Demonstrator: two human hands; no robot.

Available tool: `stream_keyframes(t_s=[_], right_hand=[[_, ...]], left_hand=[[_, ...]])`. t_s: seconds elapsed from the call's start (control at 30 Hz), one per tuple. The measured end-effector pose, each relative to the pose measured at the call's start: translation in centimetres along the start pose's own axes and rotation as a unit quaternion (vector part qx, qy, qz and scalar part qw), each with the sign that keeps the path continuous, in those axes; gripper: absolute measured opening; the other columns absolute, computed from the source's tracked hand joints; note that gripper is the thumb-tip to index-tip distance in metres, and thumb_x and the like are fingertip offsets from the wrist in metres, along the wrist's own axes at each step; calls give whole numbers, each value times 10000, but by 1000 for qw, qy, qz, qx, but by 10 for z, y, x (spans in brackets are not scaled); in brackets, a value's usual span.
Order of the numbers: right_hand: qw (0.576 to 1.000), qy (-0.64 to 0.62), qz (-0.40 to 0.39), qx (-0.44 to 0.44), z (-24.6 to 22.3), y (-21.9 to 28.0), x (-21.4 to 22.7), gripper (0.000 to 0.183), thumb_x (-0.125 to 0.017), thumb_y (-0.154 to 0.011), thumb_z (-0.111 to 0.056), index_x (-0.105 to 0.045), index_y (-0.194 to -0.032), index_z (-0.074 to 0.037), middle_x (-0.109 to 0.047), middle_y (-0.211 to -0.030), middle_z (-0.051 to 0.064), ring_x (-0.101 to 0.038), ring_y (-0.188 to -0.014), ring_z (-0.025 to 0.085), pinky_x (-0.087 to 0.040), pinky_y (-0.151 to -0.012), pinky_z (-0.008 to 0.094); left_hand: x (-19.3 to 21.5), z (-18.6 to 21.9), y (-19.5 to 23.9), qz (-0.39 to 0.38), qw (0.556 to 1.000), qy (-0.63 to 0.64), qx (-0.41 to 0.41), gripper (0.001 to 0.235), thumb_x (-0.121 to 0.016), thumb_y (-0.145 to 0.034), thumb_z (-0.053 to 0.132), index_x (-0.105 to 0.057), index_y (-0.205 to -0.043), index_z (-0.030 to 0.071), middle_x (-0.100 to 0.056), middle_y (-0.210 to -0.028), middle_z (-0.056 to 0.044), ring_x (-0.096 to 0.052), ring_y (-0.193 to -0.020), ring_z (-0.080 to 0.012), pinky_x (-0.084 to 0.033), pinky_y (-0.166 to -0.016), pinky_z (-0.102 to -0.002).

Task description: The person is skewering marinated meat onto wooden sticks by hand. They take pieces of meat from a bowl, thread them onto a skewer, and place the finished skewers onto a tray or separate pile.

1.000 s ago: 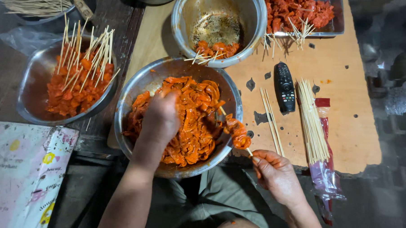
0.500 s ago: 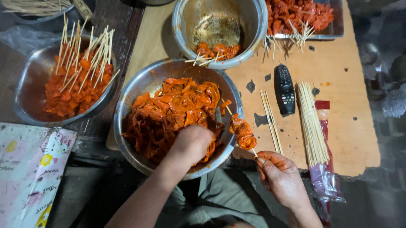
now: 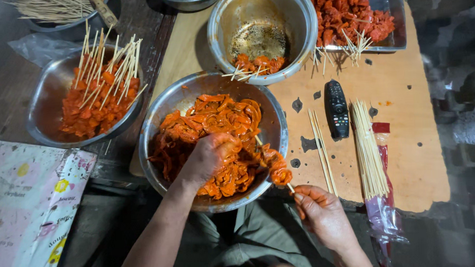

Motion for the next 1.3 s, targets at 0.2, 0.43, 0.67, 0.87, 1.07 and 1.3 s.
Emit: stream_keyframes(t_s=[0.2,0.43,0.67,0.87,1.07,1.3], right_hand=[[1000,13,-5,14,5,4,-8,223,-614,-971,-110,-744,-1095,22,-562,-606,14,-412,-454,84,-318,-413,238],[1000,-3,20,24,-2,-3,7,231,-602,-967,-128,-706,-1134,-6,-553,-612,17,-397,-443,89,-308,-397,241],[1000,-5,17,3,-1,-2,4,237,-601,-977,-141,-711,-1139,-7,-540,-621,8,-381,-453,78,-295,-402,232],[1000,-14,-13,1,3,2,4,247,-594,-975,-151,-710,-1129,3,-534,-599,13,-390,-439,82,-311,-389,236],[993,-92,-70,13,2,4,2,226,-600,-983,-160,-694,-1082,20,-539,-579,31,-376,-382,89,-312,-352,240],[987,-91,-132,-10,2,3,-8,204,-620,-978,-149,-693,-1061,23,-542,-575,25,-381,-378,92,-311,-347,250]], left_hand=[[7,1,3,81,992,92,-13,139,-559,-994,144,-662,-961,56,-713,-857,-90,-660,-694,-203,-568,-581,-338],[19,4,25,-11,924,-383,8,143,-528,-871,26,-667,-883,58,-710,-754,-111,-698,-652,-238,-583,-549,-392],[-16,-11,42,-52,842,-535,-41,112,-610,-804,34,-694,-877,29,-709,-851,-248,-690,-843,-430,-553,-777,-519],[-6,-2,28,-56,853,-518,34,156,-587,-821,-22,-682,-942,8,-711,-915,-236,-717,-858,-397,-585,-783,-485],[0,36,36,47,894,-426,-131,326,-674,-866,67,-616,-1174,-22,-708,-1084,-230,-685,-1045,-396,-542,-927,-466],[-18,29,13,-31,979,-109,-168,511,-595,-976,101,-505,-1466,-17,-666,-1213,-227,-654,-1082,-310,-540,-912,-410]])
Point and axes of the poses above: each hand's wrist, its own y-axis away from the middle knuckle, its own x-axis out of the back of the hand, z = x × y, the point moved 2 cm from there along -y, towards the middle knuckle
